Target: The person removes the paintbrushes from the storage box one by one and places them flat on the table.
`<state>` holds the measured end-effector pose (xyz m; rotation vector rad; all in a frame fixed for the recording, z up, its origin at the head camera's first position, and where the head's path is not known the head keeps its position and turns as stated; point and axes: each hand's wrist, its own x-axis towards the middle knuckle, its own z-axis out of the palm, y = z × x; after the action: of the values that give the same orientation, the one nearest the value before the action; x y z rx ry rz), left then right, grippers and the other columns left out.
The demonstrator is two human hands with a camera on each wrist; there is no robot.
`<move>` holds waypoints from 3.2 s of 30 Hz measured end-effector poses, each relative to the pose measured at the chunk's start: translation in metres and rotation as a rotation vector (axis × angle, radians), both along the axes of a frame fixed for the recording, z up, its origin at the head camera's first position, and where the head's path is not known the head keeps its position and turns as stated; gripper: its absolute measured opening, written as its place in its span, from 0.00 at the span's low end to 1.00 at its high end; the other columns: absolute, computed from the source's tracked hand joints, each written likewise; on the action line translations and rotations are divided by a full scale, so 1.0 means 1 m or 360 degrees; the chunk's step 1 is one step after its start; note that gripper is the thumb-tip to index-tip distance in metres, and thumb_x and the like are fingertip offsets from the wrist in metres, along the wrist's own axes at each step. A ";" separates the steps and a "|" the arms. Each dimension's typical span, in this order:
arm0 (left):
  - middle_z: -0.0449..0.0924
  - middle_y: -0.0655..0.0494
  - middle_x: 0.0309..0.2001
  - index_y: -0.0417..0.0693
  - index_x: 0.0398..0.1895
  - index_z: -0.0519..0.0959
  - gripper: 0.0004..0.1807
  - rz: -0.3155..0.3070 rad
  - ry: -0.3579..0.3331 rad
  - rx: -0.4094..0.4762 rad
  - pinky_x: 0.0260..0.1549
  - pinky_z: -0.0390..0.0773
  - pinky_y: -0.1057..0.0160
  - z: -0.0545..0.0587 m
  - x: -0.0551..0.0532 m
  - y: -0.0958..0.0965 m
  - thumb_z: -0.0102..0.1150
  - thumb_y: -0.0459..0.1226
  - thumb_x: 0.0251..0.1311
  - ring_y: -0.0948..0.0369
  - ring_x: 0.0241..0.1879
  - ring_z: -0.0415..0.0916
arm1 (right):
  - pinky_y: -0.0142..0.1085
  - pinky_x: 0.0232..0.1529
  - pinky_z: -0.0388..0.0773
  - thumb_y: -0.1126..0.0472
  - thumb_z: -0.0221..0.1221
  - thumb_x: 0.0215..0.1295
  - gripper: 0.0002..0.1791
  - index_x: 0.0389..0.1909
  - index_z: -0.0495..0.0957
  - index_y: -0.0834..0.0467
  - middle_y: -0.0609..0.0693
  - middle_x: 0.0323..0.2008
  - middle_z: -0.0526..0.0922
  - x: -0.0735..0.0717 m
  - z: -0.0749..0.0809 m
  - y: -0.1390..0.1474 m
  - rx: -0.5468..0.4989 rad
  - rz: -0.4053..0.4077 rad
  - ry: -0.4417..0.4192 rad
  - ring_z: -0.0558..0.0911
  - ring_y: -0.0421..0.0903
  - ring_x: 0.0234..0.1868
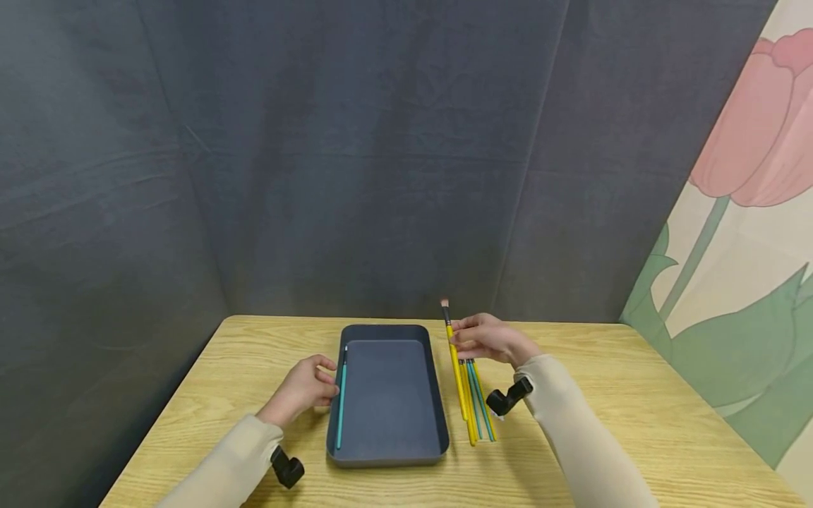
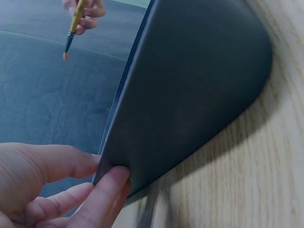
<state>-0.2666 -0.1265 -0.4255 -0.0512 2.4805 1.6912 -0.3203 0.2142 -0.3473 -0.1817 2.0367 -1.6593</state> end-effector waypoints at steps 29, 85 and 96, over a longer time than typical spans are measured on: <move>0.75 0.43 0.35 0.32 0.51 0.71 0.21 0.0003 -0.0014 0.0012 0.30 0.85 0.55 -0.001 -0.001 -0.001 0.61 0.20 0.52 0.56 0.28 0.78 | 0.32 0.44 0.83 0.70 0.50 0.69 0.27 0.64 0.55 0.76 0.53 0.40 0.76 -0.010 -0.062 0.073 -0.0034 -0.0055 -0.0110 0.81 0.38 0.34; 0.76 0.43 0.35 0.33 0.51 0.72 0.21 0.0012 -0.0041 0.0013 0.31 0.85 0.57 -0.001 -0.003 -0.001 0.62 0.20 0.52 0.57 0.29 0.78 | 0.33 0.32 0.85 0.73 0.60 0.61 0.13 0.45 0.71 0.68 0.52 0.29 0.79 -0.019 -0.079 0.054 0.0427 -0.0339 -0.0189 0.82 0.41 0.24; 0.76 0.42 0.36 0.33 0.51 0.71 0.22 0.0007 -0.0032 0.0027 0.31 0.85 0.57 -0.002 -0.003 -0.001 0.62 0.20 0.52 0.57 0.29 0.78 | 0.32 0.29 0.84 0.73 0.61 0.60 0.11 0.43 0.73 0.67 0.52 0.27 0.80 -0.020 -0.080 0.052 0.0475 -0.0380 -0.0209 0.81 0.40 0.22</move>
<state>-0.2695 -0.1279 -0.4280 -0.0718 2.4532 1.7042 -0.3407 0.2665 -0.4277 0.2757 2.2398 -1.4301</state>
